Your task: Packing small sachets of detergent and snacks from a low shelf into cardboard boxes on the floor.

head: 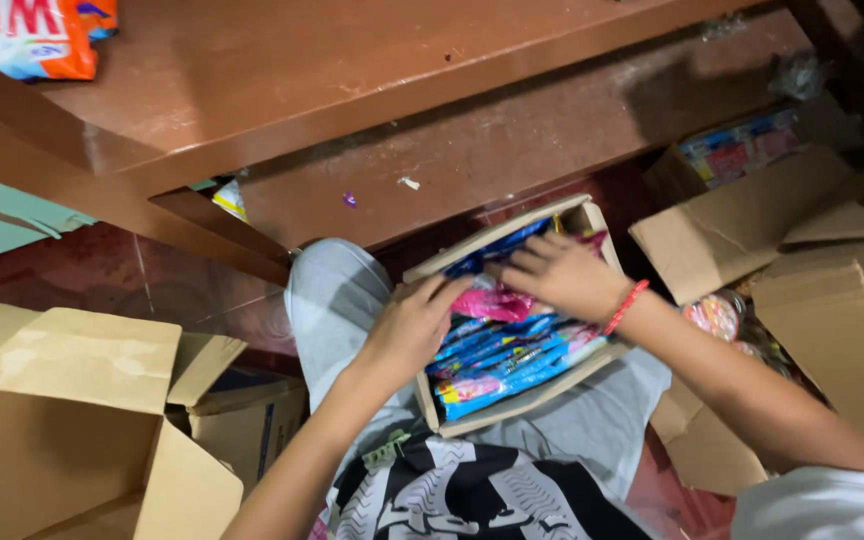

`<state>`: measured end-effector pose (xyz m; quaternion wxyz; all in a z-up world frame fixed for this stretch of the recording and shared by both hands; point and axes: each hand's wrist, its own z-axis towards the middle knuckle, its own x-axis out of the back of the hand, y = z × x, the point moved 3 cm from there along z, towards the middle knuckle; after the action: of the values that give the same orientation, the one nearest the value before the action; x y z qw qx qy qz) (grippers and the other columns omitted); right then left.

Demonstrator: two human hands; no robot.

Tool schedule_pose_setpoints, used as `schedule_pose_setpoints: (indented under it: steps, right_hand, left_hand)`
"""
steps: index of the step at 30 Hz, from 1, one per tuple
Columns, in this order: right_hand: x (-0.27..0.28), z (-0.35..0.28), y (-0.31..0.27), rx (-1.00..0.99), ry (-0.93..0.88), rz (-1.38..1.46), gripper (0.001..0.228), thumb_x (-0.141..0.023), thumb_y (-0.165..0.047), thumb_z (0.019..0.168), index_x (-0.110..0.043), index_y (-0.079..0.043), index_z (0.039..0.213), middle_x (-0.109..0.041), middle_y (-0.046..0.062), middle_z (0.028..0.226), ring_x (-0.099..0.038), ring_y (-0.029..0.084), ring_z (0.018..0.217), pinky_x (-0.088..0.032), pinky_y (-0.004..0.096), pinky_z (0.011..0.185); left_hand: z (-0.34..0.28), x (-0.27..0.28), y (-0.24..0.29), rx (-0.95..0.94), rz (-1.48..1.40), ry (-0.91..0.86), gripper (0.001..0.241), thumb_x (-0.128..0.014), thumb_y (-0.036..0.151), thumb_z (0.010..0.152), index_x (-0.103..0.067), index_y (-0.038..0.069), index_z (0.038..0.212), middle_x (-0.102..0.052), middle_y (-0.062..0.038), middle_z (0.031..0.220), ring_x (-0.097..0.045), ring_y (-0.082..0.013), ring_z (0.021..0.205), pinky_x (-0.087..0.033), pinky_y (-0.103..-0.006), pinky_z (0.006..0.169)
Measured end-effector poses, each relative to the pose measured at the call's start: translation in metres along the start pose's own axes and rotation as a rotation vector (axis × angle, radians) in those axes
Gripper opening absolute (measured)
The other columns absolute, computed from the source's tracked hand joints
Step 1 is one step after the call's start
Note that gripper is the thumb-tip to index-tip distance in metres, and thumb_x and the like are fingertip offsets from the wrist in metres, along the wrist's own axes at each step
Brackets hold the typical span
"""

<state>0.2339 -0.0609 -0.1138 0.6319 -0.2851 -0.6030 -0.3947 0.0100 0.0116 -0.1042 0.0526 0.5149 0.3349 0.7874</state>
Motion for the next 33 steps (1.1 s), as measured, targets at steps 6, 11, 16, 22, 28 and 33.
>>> schedule_pose_setpoints:
  steps: [6,11,16,22,28,33]
  right_hand:
    - [0.026,-0.029,0.030,-0.201,-0.230,0.240,0.087,-0.078,-0.028,0.063,-0.051,-0.020,0.145,-0.064,0.008,0.128,-0.057,0.032,0.117,-0.042,0.049,0.099]
    - [0.009,-0.040,0.031,-0.250,-0.271,0.083,0.077,-0.075,-0.018,0.071,-0.053,-0.027,0.144,-0.063,0.005,0.135,-0.053,0.030,0.128,-0.040,0.048,0.101]
    - [0.002,-0.028,0.035,-0.329,-0.391,0.048,0.068,-0.071,-0.017,0.077,-0.055,-0.031,0.142,-0.064,0.003,0.131,-0.055,0.026,0.126,-0.039,0.055,0.101]
    - [0.024,-0.001,0.046,-0.381,-0.501,0.068,0.069,-0.070,-0.026,0.080,-0.054,-0.032,0.146,-0.073,0.007,0.116,-0.068,0.027,0.111,-0.046,0.049,0.105]
    - [-0.027,0.002,0.029,-0.326,-0.259,0.060,0.063,-0.069,-0.047,0.077,-0.055,-0.022,0.134,-0.073,0.013,0.111,-0.072,0.034,0.098,-0.055,0.047,0.089]
    - [0.000,0.008,0.000,-0.134,-0.061,0.101,0.057,-0.066,-0.033,0.075,-0.057,-0.017,0.129,-0.072,0.013,0.097,-0.072,0.034,0.074,-0.057,0.048,0.065]
  left_hand:
    - [0.006,-0.033,-0.005,-0.066,0.468,-0.158,0.072,-0.065,-0.001,0.074,-0.057,0.015,0.143,-0.065,-0.018,0.114,-0.071,-0.0364,0.091,-0.056,-0.0471,0.077]
    - [0.025,-0.055,0.011,-0.067,0.646,-0.195,0.065,-0.065,0.011,0.075,-0.059,0.016,0.139,-0.068,-0.014,0.109,-0.072,-0.0322,0.089,-0.056,-0.0449,0.069]
    - [0.039,-0.083,-0.028,-0.047,0.569,-0.237,0.051,-0.060,0.007,0.087,-0.059,0.011,0.138,-0.071,-0.016,0.095,-0.073,-0.0322,0.078,-0.057,-0.0444,0.062]
    - [0.048,-0.045,-0.029,0.100,0.418,-0.228,0.028,-0.055,0.013,0.097,-0.064,0.007,0.122,-0.073,-0.020,0.081,-0.073,-0.0384,0.074,-0.058,-0.0512,0.063]
    - [0.031,-0.062,-0.027,0.216,0.356,-0.248,0.042,-0.057,0.006,0.089,-0.056,0.004,0.130,-0.072,-0.022,0.080,-0.073,-0.0405,0.073,-0.058,-0.0515,0.063]
    - [0.008,-0.069,-0.010,-0.031,0.345,-0.044,0.040,-0.057,0.001,0.077,-0.057,0.005,0.117,-0.068,-0.020,0.110,-0.069,-0.0396,0.104,-0.059,-0.0477,0.075]
